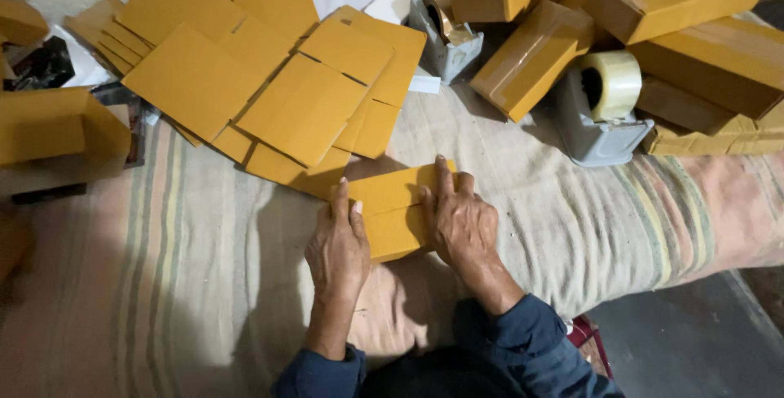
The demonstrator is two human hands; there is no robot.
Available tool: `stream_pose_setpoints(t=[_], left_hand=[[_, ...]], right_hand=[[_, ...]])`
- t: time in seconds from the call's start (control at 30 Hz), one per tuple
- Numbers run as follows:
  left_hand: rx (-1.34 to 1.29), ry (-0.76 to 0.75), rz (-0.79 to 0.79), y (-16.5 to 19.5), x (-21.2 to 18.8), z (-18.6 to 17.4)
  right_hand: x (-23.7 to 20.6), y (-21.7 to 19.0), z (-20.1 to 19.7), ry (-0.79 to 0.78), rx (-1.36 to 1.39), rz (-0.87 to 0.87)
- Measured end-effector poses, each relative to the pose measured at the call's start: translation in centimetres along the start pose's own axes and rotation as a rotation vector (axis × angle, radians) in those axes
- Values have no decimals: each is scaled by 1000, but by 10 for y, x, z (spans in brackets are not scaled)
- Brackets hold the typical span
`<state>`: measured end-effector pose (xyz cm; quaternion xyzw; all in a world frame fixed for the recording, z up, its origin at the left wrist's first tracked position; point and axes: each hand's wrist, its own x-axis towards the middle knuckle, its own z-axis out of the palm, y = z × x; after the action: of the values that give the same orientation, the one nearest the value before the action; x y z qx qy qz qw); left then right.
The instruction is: The person folds flat yellow cardboard mailer boxes into open boxes one at a time, pressing the side walls and bottom flaps into shape by hand and placing each finished box on a pile of completed boxes on the padded work surface.
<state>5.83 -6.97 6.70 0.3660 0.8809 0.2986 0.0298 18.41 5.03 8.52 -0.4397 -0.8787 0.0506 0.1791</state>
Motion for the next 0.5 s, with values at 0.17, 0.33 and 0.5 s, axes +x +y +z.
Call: stream_pose_setpoints(t=[0.17,0.33,0.5], left_hand=[[34,-23,26,5,-3,5],[199,151,262,10,-5,9],[264,65,209,12,-8,15]], right_hand=[[-5,7,6,45,-14,-66],[-5,2,12,36,30,-46],[-1,-13,22,15,-55,-141]])
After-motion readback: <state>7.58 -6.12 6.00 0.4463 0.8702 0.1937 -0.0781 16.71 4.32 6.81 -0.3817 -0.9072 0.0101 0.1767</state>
